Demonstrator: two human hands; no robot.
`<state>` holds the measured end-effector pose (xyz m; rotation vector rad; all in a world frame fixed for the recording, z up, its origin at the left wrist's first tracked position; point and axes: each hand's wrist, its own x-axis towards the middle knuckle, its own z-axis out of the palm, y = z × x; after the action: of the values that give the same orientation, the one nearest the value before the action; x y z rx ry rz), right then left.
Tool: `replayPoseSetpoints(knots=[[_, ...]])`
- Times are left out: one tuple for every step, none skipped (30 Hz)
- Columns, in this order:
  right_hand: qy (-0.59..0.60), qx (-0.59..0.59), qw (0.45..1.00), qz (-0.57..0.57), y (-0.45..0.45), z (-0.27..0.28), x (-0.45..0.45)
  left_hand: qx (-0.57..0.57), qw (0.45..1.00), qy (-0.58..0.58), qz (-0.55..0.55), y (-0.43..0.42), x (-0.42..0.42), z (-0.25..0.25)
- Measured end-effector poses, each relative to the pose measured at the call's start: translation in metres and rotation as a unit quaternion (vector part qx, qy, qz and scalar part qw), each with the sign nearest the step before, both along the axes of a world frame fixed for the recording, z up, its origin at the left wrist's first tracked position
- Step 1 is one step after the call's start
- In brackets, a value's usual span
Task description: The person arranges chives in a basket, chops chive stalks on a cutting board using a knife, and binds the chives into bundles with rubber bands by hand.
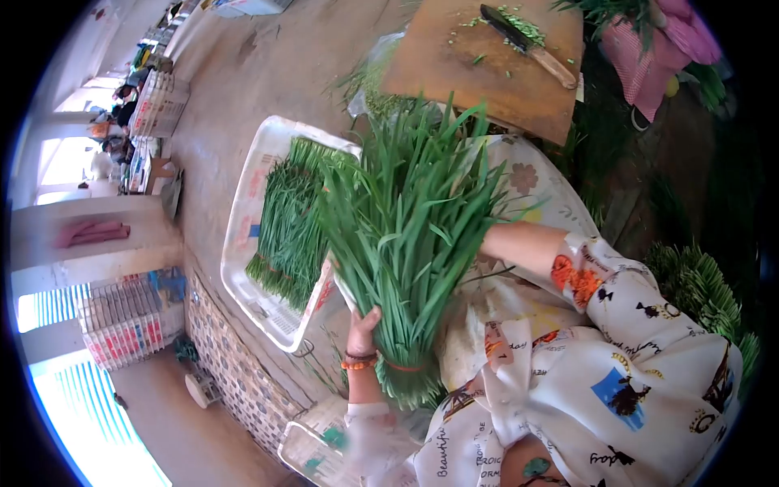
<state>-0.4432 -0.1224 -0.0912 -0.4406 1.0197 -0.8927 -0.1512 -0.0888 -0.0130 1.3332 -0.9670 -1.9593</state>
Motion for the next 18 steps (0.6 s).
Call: replayPoseSetpoints(knots=[[0.041, -0.021, 0.999, -0.004, -0.009, -0.007, -0.009, 0.000, 1.000, -0.016, 0.010, -0.002, 0.003, 0.012], [0.084, -0.040, 0.996, -0.006, -0.017, -0.014, -0.020, -0.002, 0.999, -0.022, 0.044, -0.004, 0.014, 0.010], [0.131, -0.060, 0.990, 0.005, -0.022, -0.019, -0.030, -0.013, 0.998, -0.018, 0.055, -0.006, 0.020, 0.015], [0.174, -0.078, 0.981, 0.023, -0.025, -0.022, -0.038, -0.024, 0.997, -0.015, 0.068, -0.007, 0.023, 0.020], [0.216, -0.097, 0.970, 0.052, -0.022, -0.023, -0.046, -0.023, 0.996, -0.021, 0.084, -0.008, 0.024, 0.022], [0.256, -0.106, 0.956, 0.099, -0.016, -0.020, -0.051, -0.028, 0.993, -0.048, 0.105, -0.011, 0.024, 0.022], [0.295, -0.099, 0.935, 0.167, -0.008, -0.007, -0.052, -0.033, 0.989, -0.075, 0.122, -0.014, 0.024, 0.022], [0.334, -0.092, 0.909, 0.232, 0.005, 0.014, -0.051, -0.032, 0.988, -0.078, 0.130, -0.015, 0.024, 0.019], [0.357, -0.146, 0.887, 0.255, 0.014, 0.023, -0.043, -0.025, 0.987, -0.071, 0.139, -0.016, 0.022, 0.014], [0.379, -0.199, 0.861, 0.275, 0.023, 0.033, -0.033, -0.018, 0.987, -0.062, 0.145, -0.017, 0.020, 0.011], [0.383, -0.270, 0.838, 0.280, 0.031, 0.047, -0.022, -0.006, 0.985, -0.063, 0.158, -0.017, 0.020, 0.009], [0.385, -0.339, 0.810, 0.283, 0.036, 0.064, -0.008, -0.005, 0.985, -0.062, 0.159, -0.017, 0.017, 0.010], [0.389, -0.355, 0.794, 0.303, 0.038, 0.082, 0.006, -0.005, 0.987, -0.039, 0.158, -0.016, 0.014, 0.014], [0.392, -0.373, 0.777, 0.323, 0.039, 0.097, 0.021, -0.005, 0.987, -0.017, 0.158, -0.014, 0.012, 0.017], [0.388, -0.491, 0.736, 0.258, 0.042, 0.099, 0.038, -0.008, 0.987, -0.018, 0.161, -0.013, 0.012, 0.017], [0.377, -0.600, 0.681, 0.186, 0.043, 0.098, 0.055, -0.021, 0.987, -0.036, 0.156, -0.011, 0.010, 0.018], [0.388, -0.647, 0.634, 0.168, 0.042, 0.098, 0.072, -0.034, 0.987, -0.054, 0.148, -0.011, 0.009, 0.018], [0.399, -0.691, 0.585, 0.149, 0.041, 0.099, 0.086, -0.036, 0.987, -0.053, 0.148, -0.010, 0.009, 0.017]])
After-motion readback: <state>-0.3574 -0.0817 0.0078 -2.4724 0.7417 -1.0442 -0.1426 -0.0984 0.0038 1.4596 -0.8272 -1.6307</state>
